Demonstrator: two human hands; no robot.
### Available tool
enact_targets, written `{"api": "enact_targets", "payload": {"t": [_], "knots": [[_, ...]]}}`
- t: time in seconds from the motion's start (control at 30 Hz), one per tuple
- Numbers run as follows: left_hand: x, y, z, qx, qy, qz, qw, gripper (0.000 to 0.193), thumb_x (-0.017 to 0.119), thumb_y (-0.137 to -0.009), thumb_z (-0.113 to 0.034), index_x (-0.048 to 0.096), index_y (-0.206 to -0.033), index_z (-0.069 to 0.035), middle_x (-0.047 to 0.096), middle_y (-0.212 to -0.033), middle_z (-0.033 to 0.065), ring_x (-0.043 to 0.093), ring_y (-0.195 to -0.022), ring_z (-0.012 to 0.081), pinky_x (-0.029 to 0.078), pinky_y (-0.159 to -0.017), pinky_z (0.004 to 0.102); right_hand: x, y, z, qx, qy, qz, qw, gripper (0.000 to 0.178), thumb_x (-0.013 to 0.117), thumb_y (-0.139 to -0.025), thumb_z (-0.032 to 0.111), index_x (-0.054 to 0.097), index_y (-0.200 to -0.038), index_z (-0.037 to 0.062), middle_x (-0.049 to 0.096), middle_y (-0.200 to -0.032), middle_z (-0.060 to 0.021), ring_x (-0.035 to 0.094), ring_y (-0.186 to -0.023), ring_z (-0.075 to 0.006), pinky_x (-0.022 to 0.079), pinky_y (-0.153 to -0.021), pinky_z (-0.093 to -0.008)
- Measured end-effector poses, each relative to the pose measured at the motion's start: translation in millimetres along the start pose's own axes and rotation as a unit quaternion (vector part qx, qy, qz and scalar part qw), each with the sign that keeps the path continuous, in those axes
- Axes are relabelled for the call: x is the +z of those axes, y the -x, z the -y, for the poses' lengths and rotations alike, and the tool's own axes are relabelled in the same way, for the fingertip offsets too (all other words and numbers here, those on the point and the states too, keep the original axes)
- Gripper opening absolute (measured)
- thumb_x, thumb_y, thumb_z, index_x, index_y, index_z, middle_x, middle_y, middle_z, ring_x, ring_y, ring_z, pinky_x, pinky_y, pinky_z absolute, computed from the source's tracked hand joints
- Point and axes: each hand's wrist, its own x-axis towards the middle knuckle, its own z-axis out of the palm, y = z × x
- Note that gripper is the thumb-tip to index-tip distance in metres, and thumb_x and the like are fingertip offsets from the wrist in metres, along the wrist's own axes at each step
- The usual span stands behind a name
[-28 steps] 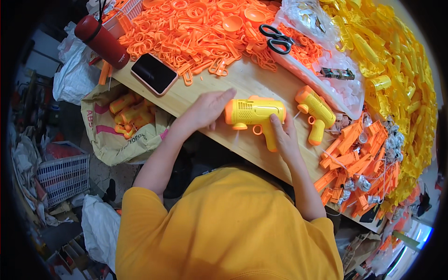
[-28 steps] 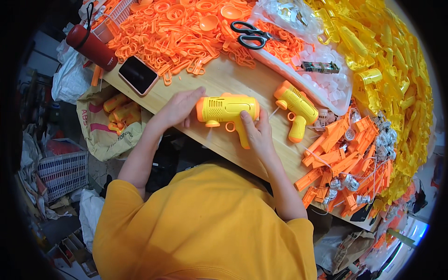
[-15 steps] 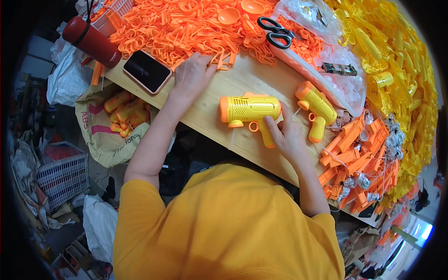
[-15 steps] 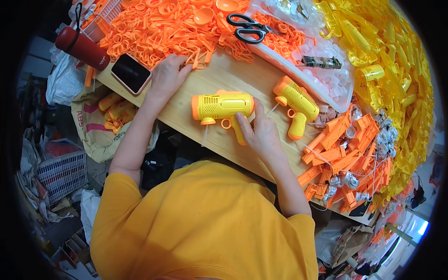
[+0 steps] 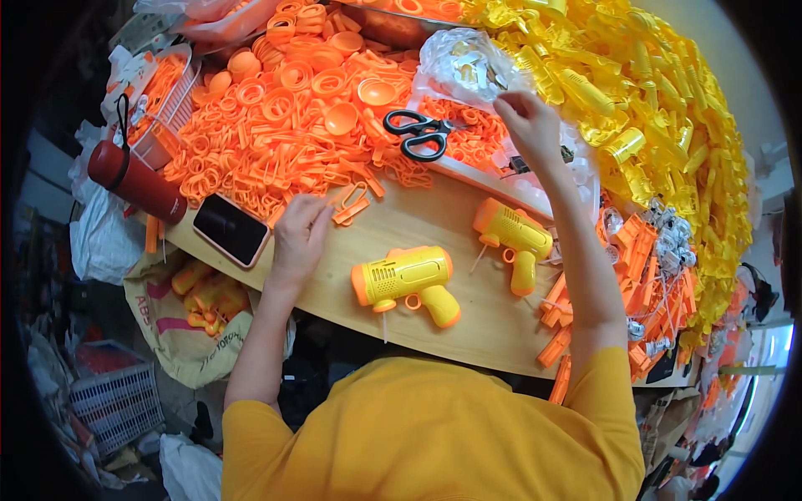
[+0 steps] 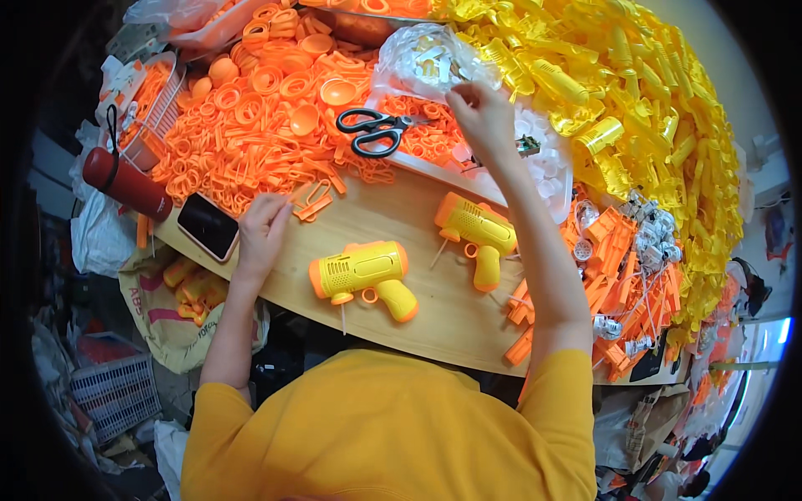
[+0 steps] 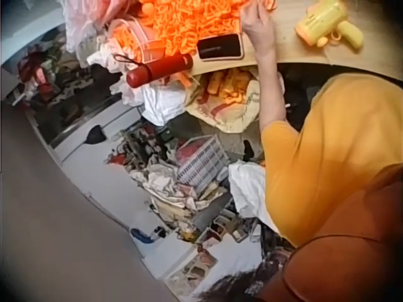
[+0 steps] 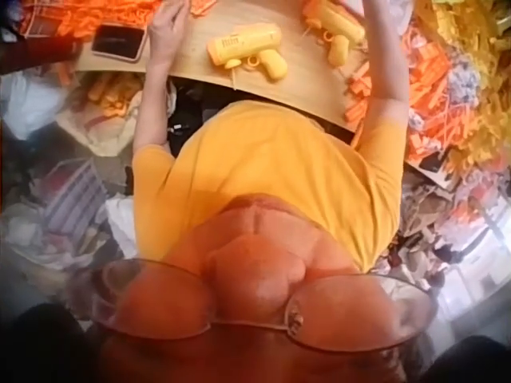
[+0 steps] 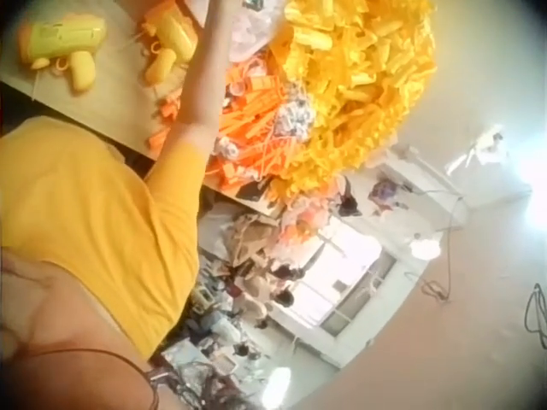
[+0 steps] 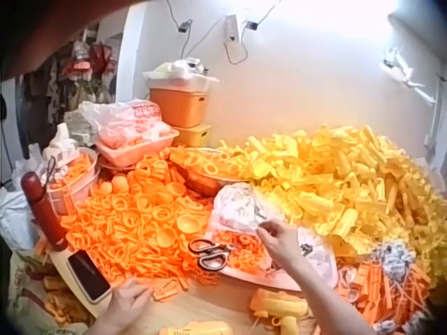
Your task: Assembling plastic toy gun components and fitting them into the outer yellow shells on a cluttered workbench.
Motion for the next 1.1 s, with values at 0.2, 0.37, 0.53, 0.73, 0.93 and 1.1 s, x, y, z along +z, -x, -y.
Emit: {"api": "enact_targets", "payload": {"t": [0.2, 0.37, 0.53, 0.73, 0.93, 1.1], "knots": [[22.4, 2.0, 5.5, -0.099, 0.131, 0.171, 0.972, 0.016, 0.061, -0.086, -0.007, 0.066, -0.095, 0.004, 0.057, -0.081, 0.0051, 0.057, -0.068, 0.0125, 0.045, -0.061, 0.0256, 40.2, -69.8, -20.2, -0.004, 0.197, 0.013, 0.980, 0.033, 0.067, -0.078, 0.035, 0.070, -0.097, 0.0082, 0.069, -0.087, -0.0132, 0.066, -0.081, -0.0248, 0.050, -0.076, -0.0338], [27.0, -4.7, 15.8, 0.016, 0.019, 0.135, 0.991, 0.018, 0.062, -0.084, -0.006, 0.065, -0.100, 0.003, 0.059, -0.084, 0.0133, 0.059, -0.072, 0.0258, 0.047, -0.066, 0.0303, 57.2, -91.9, -27.1, -0.074, 0.203, 0.005, 0.976, 0.032, 0.068, -0.075, 0.037, 0.071, -0.096, 0.0117, 0.068, -0.096, -0.0143, 0.064, -0.092, -0.0296, 0.049, -0.083, -0.0378], [25.8, -1.4, 15.5, -0.004, 0.013, 0.097, 0.995, 0.018, 0.061, -0.084, -0.003, 0.065, -0.100, 0.002, 0.060, -0.085, 0.0142, 0.061, -0.075, 0.0251, 0.047, -0.067, 0.0300, 58.5, -91.4, -30.4, -0.005, 0.186, 0.048, 0.981, 0.025, 0.070, -0.076, 0.028, 0.072, -0.093, 0.0104, 0.068, -0.084, -0.0108, 0.065, -0.078, -0.0217, 0.050, -0.072, -0.0315], [17.7, -4.2, 10.5, 0.000, 0.034, 0.039, 0.999, 0.019, 0.063, -0.082, 0.001, 0.065, -0.100, 0.002, 0.061, -0.087, 0.0132, 0.062, -0.078, 0.0231, 0.049, -0.067, 0.0302, 47.2, -73.1, -32.1, -0.094, 0.053, -0.122, 0.987, 0.014, 0.069, -0.080, 0.018, 0.072, -0.089, 0.0070, 0.067, -0.077, -0.0055, 0.060, -0.066, -0.0100, 0.046, -0.061, -0.0243], [13.6, 0.3, -10.3, -0.085, 0.203, -0.015, 0.975, 0.019, 0.064, -0.084, 0.001, 0.067, -0.102, 0.001, 0.061, -0.094, 0.0072, 0.062, -0.081, 0.0118, 0.052, -0.069, 0.0237, 23.0, 21.5, 40.2, 0.041, -0.266, -0.049, 0.962, 0.015, 0.067, -0.085, 0.012, 0.068, -0.093, -0.0014, 0.064, -0.075, -0.0023, 0.055, -0.062, -0.0071, 0.043, -0.056, -0.0207], [20.0, 5.3, -49.8, -0.210, 0.484, 0.036, 0.849, 0.017, 0.062, -0.086, 0.001, 0.065, -0.103, 0.003, 0.063, -0.091, 0.0065, 0.062, -0.075, 0.0111, 0.054, -0.069, 0.0238, 27.0, 116.1, 63.2, 0.141, -0.363, -0.009, 0.921, 0.014, 0.066, -0.085, 0.006, 0.066, -0.097, -0.0014, 0.066, -0.079, -0.0045, 0.057, -0.062, -0.0082, 0.045, -0.054, -0.0208]]}}
